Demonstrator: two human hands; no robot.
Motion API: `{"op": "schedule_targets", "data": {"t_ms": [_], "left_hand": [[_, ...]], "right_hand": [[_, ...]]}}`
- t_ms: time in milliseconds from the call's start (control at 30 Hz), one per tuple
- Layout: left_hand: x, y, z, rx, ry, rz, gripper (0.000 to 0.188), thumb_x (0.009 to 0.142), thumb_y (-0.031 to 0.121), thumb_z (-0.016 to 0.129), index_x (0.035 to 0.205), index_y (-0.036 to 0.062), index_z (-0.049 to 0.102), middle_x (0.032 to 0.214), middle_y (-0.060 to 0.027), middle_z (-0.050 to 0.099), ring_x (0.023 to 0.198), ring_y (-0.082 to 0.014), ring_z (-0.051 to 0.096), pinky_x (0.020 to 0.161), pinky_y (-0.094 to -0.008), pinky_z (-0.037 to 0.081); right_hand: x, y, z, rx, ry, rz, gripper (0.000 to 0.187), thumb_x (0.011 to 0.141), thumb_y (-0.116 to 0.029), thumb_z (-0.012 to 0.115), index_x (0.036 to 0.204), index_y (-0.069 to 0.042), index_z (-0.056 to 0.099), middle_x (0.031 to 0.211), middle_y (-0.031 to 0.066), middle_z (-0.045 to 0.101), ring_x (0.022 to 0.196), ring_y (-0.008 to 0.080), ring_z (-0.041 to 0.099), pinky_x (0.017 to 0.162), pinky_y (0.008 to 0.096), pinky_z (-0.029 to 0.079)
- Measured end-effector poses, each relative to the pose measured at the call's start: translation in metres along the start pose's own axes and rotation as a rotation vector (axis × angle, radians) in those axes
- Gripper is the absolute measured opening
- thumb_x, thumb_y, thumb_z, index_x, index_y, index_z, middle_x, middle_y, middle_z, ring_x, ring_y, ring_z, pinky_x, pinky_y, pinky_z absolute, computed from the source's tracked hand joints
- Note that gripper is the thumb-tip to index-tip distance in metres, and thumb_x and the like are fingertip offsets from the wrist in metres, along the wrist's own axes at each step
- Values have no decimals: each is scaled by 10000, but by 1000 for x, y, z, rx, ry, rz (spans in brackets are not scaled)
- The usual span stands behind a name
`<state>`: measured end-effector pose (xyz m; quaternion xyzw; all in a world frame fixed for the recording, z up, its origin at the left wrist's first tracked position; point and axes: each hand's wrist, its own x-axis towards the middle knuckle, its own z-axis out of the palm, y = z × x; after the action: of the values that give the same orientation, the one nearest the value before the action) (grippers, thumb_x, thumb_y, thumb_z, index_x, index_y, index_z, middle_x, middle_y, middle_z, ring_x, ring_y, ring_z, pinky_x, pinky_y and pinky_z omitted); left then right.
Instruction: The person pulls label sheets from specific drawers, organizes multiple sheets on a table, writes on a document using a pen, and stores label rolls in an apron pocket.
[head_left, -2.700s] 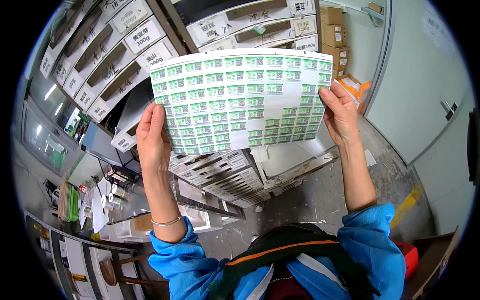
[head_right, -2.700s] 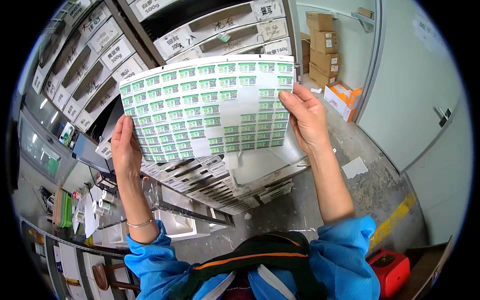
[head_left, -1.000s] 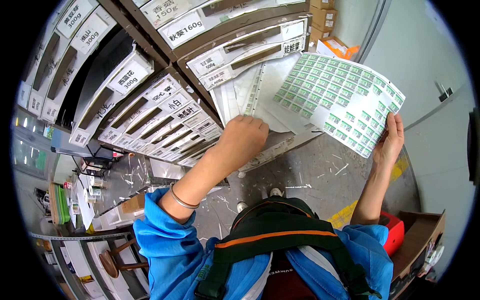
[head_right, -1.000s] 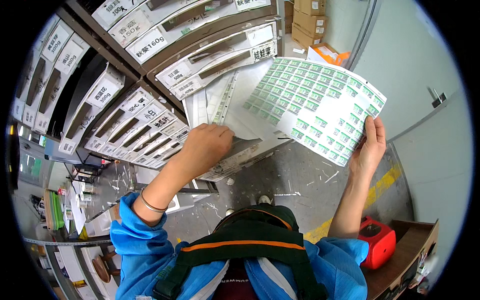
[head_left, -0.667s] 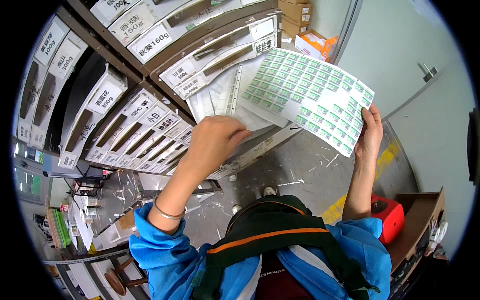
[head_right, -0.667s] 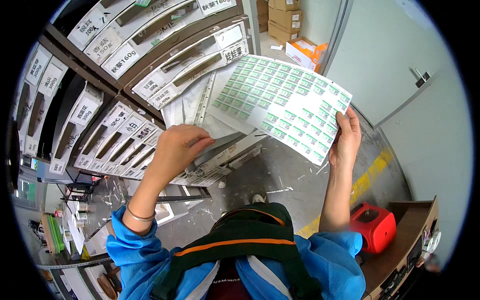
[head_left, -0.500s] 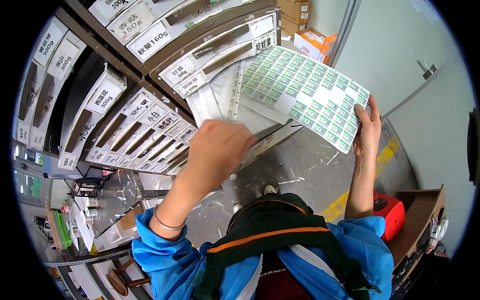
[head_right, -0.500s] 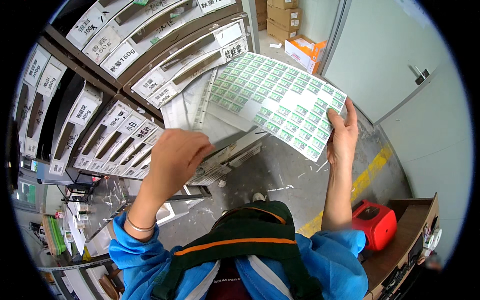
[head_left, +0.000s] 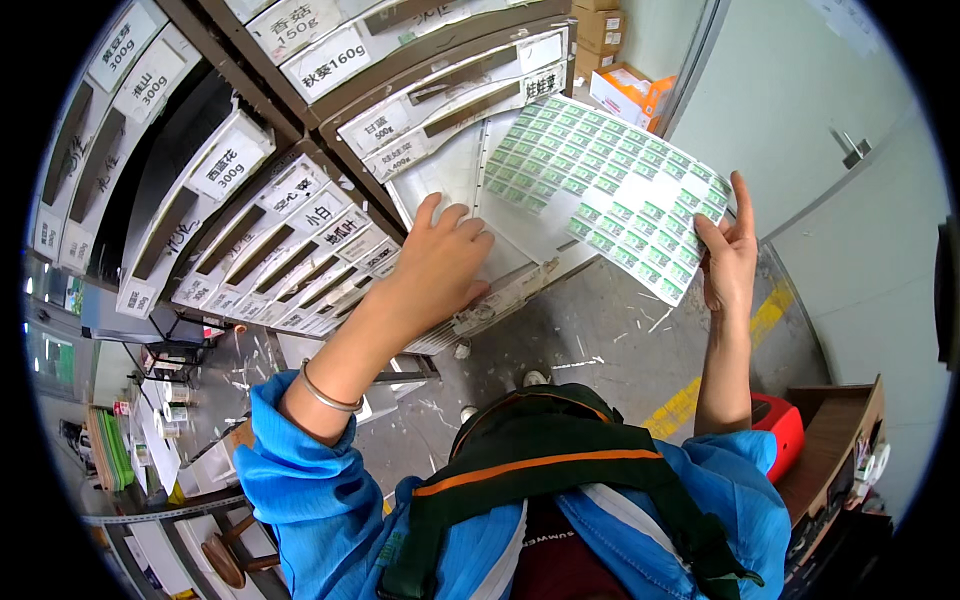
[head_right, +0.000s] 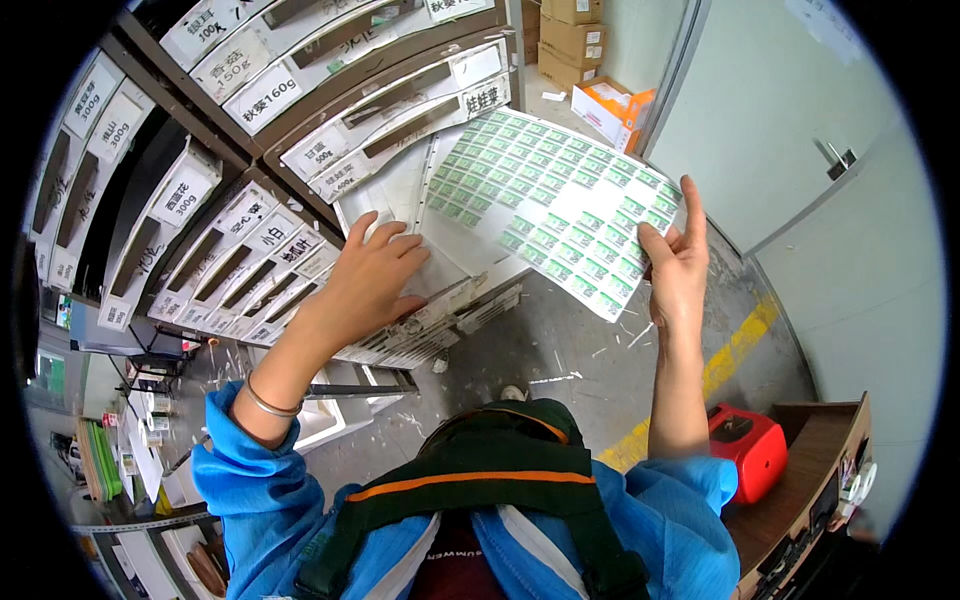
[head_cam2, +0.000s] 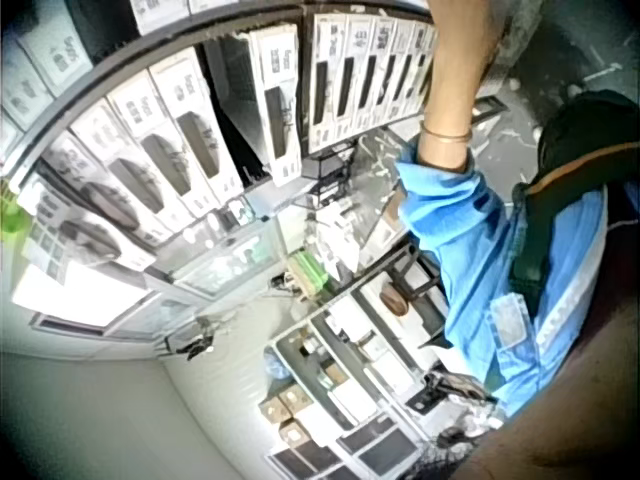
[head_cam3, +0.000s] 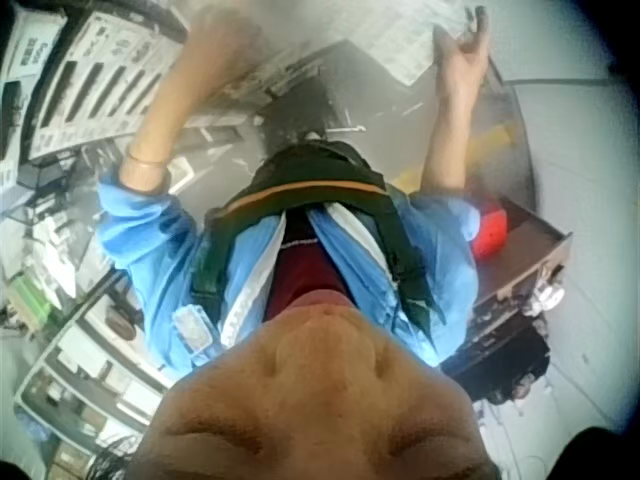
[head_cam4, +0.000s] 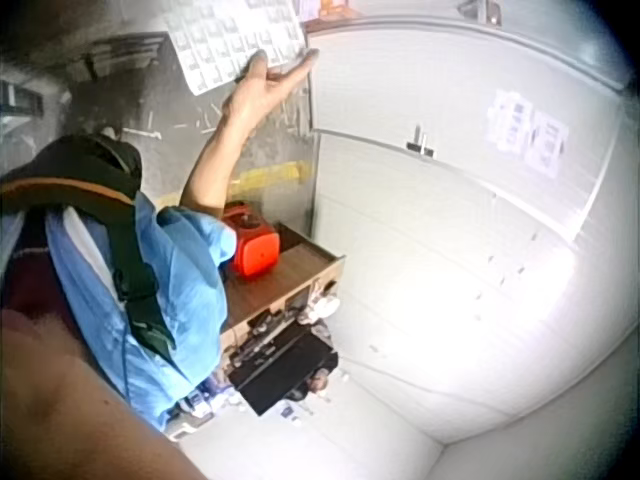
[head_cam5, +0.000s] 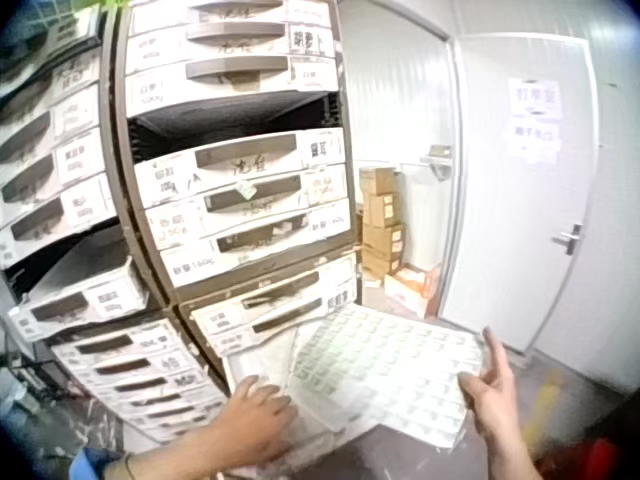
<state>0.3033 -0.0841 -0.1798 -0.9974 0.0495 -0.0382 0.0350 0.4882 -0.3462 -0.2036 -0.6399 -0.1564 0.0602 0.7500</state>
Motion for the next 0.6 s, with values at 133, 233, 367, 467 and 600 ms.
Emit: {"op": "schedule_targets", "data": {"t_ms": [133,233,367,467,600], "left_hand": [[-2,1,-2,119,5,0,307,702,193,689,956,36,620,1027,-96,611,1112,-276,493,1053,-504,257],[2,12,-2,373,-83,74,161,704,129,613,819,18,625,864,-100,612,1007,-262,538,1044,-508,281],[-1,10,1,415,148,163,88,690,100,569,728,31,609,739,-80,570,901,-240,551,1028,-496,309],[-3,1,-2,350,184,136,56,696,102,598,722,53,603,730,-58,557,886,-226,548,1001,-477,336],[3,-7,-20,5,141,12,98,706,123,692,771,76,637,756,-38,606,803,-212,572,882,-390,404]], "right_hand": [[2,7,-7,121,54,66,358,871,42,492,1229,32,517,998,136,635,809,130,623,705,252,524],[1,10,-8,129,52,78,294,882,26,493,1167,35,565,1020,132,630,840,134,620,722,253,523],[-2,13,-6,142,49,47,273,892,6,502,1152,33,580,1025,114,630,852,128,608,745,251,507],[-4,10,-1,164,44,61,276,895,-4,506,1160,32,577,1032,105,628,855,119,599,753,248,494],[-5,10,-1,191,52,59,287,891,-10,516,1170,35,569,1023,104,631,845,115,602,735,243,496]]}}
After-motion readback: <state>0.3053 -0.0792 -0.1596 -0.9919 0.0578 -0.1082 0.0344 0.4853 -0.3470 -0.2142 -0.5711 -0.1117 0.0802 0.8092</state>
